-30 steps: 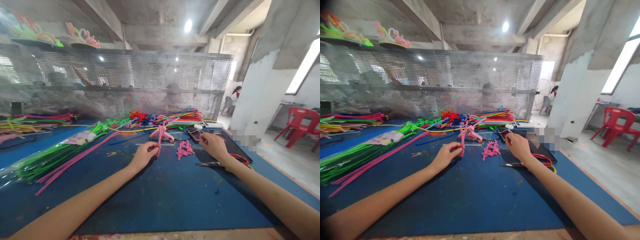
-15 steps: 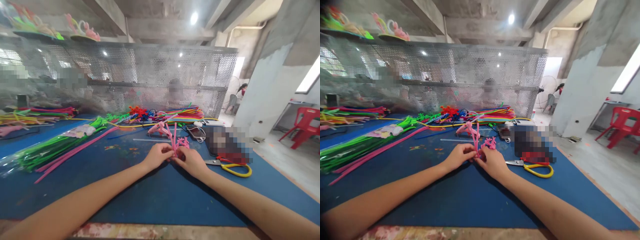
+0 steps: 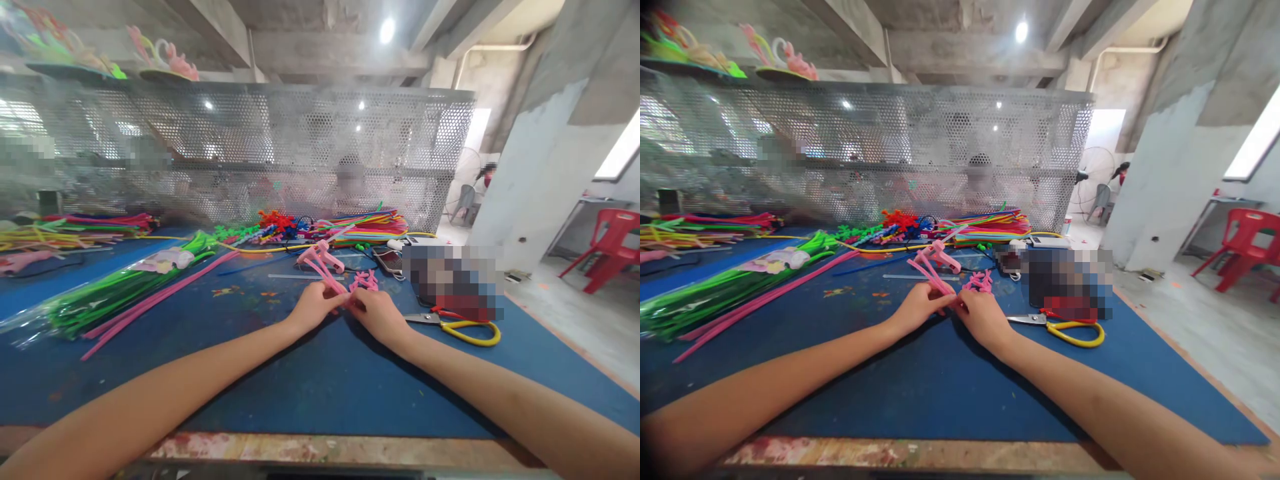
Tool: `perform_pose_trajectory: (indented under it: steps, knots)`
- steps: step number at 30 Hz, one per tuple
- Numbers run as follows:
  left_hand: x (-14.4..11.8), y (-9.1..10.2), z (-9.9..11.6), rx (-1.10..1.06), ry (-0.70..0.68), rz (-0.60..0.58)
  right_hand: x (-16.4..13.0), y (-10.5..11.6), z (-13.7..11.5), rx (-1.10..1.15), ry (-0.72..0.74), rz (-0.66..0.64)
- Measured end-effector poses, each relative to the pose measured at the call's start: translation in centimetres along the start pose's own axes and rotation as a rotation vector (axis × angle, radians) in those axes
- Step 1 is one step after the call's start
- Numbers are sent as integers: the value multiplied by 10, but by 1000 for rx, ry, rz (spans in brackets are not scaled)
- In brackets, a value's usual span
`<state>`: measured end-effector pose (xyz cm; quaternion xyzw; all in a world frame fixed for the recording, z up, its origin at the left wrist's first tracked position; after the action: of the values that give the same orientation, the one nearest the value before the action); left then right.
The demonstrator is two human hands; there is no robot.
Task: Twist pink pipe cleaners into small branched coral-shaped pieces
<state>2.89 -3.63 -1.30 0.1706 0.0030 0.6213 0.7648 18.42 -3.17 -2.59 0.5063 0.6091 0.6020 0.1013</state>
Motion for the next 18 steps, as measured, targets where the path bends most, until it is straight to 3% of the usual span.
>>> perform_pose_trajectory:
  steps: [18]
  knots:
    - [0, 1, -1, 68, -23, -59, 0, 12, 8, -15, 87, 7]
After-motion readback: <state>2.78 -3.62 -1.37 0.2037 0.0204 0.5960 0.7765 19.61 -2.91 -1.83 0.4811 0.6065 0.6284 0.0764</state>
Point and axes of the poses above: each hand's wrist, its own x-axis towards the middle knuckle, its own y-axis out of the back of the hand, z = x × y, the point moved 1 cm from there along x, towards the middle knuckle, and after that the axes turned 4 degrees about -x, right-handed, at the moved point
